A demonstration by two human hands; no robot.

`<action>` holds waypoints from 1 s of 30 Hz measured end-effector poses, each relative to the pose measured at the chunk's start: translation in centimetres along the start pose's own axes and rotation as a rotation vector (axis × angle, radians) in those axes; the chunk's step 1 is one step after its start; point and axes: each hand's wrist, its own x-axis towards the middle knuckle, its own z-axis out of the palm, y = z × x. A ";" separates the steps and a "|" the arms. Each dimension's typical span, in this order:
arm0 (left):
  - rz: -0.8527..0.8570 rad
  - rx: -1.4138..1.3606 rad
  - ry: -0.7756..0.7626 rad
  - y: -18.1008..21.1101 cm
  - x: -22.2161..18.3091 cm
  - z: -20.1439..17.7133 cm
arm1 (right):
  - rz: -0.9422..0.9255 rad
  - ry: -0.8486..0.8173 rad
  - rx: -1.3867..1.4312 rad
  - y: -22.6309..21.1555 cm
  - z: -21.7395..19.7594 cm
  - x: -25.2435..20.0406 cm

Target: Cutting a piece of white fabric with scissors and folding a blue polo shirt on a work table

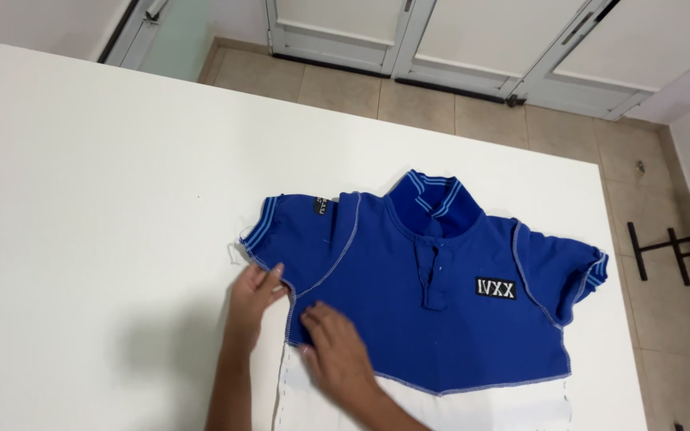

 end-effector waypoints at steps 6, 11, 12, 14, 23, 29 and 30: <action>0.080 0.187 0.030 -2.7 -1.9 1.3 | -0.042 0.178 -0.129 6.1 -2.5 3.5; 0.005 0.214 0.059 -2.1 -2.9 2.2 | -0.105 0.333 -0.252 10.8 -4.2 7.5; -0.010 0.204 0.063 -2.6 -2.6 2.3 | -0.080 0.323 -0.296 11.5 -4.5 8.3; -0.022 0.198 0.063 -3.5 -2.0 2.2 | -0.050 0.319 -0.341 12.9 -4.7 9.6; 0.069 0.028 -0.089 -4.1 -1.4 0.6 | 0.083 0.299 -0.371 14.6 -3.9 11.0; 0.131 0.156 -0.120 -4.1 -1.3 0.4 | 0.088 0.306 -0.382 14.5 -4.0 10.9; 0.086 0.072 -0.132 -3.7 -1.6 0.5 | 0.083 0.309 -0.373 14.4 -4.1 10.9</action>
